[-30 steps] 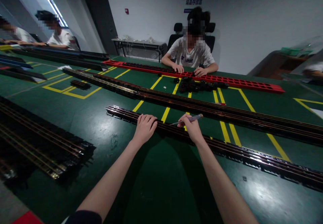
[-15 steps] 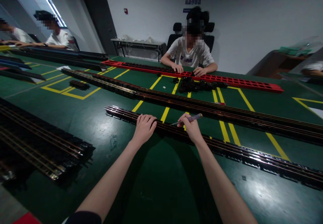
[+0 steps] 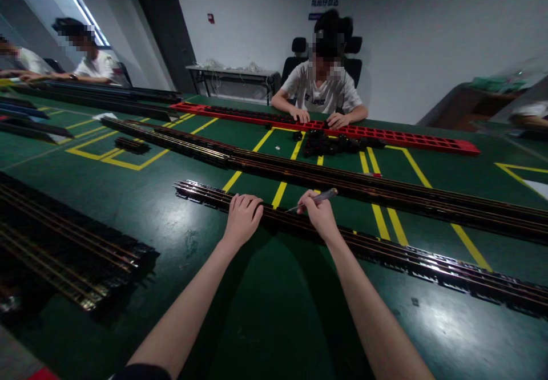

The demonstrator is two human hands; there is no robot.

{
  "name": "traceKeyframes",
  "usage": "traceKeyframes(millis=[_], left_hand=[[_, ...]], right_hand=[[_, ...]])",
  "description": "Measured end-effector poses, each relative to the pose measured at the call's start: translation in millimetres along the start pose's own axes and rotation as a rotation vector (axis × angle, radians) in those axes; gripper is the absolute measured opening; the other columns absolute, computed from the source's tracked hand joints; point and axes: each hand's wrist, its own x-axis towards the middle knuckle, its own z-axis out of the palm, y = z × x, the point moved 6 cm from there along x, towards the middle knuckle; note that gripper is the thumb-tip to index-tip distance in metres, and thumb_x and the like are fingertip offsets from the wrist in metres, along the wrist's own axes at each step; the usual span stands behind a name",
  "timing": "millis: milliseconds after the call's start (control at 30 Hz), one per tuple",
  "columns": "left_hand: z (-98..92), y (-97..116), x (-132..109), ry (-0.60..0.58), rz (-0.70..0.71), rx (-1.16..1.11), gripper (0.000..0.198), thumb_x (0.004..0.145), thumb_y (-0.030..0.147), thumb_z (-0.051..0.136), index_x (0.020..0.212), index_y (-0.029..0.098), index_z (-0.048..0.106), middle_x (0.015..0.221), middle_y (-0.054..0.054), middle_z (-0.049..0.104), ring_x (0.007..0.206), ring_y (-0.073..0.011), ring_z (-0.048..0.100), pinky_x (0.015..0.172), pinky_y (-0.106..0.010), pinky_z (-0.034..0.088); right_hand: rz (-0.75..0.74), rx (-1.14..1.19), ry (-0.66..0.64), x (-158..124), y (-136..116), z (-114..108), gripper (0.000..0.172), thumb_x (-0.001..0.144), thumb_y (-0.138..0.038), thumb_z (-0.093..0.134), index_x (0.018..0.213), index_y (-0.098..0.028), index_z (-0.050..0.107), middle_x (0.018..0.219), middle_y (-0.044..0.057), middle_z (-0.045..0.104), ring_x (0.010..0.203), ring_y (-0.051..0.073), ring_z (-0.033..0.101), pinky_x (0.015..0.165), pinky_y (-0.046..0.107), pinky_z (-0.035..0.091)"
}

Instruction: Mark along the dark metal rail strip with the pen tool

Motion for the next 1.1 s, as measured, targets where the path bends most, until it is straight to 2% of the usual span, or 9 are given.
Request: traceKeyframes(millis=[300,567,900,1100], left_hand=[[-3.1,-3,-3,0.144,-0.019,0.071,0.035,0.093,0.030,0.033,0.106,0.018,0.064,0.116,-0.004,0.064,0.124,-0.0238,0.046,0.114,-0.047,0.024],[0.0,-4,-2,0.114,-0.015,0.075,0.035,0.092,0.026,0.033,0.108,0.017,0.063,0.119,-0.004,0.063,0.124,-0.0229,0.047,0.114,-0.046,0.025],[3.8,-6,1,0.057,-0.027,0.055,0.034,0.092,0.025,0.032,0.109,0.019,0.061,0.125,-0.003,0.059,0.125,-0.0226,0.045,0.113,-0.046,0.026],[3.2,-7,3,0.036,-0.049,0.016,0.031,0.092,0.026,0.033,0.103,0.021,0.061,0.116,-0.003,0.062,0.122,-0.0213,0.046,0.112,-0.045,0.026]], right_hand=[[-0.014,-0.020,-0.026,11,0,27,0.020,0.075,-0.029,0.043,0.064,-0.016,0.053,0.056,-0.001,0.057,0.058,0.009,0.055,0.065,0.020,0.042],[-0.033,-0.028,-0.025,15,-9,52,0.020,0.077,-0.026,0.043,0.062,-0.015,0.053,0.055,-0.002,0.056,0.056,0.008,0.054,0.063,0.018,0.041],[-0.067,0.020,-0.053,13,-8,53,0.020,0.075,-0.029,0.045,0.064,-0.015,0.053,0.057,-0.002,0.057,0.058,0.008,0.055,0.063,0.018,0.043],[-0.049,0.056,-0.048,12,-5,47,0.019,0.074,-0.032,0.047,0.064,-0.016,0.051,0.057,-0.001,0.057,0.058,0.009,0.056,0.063,0.020,0.044]])
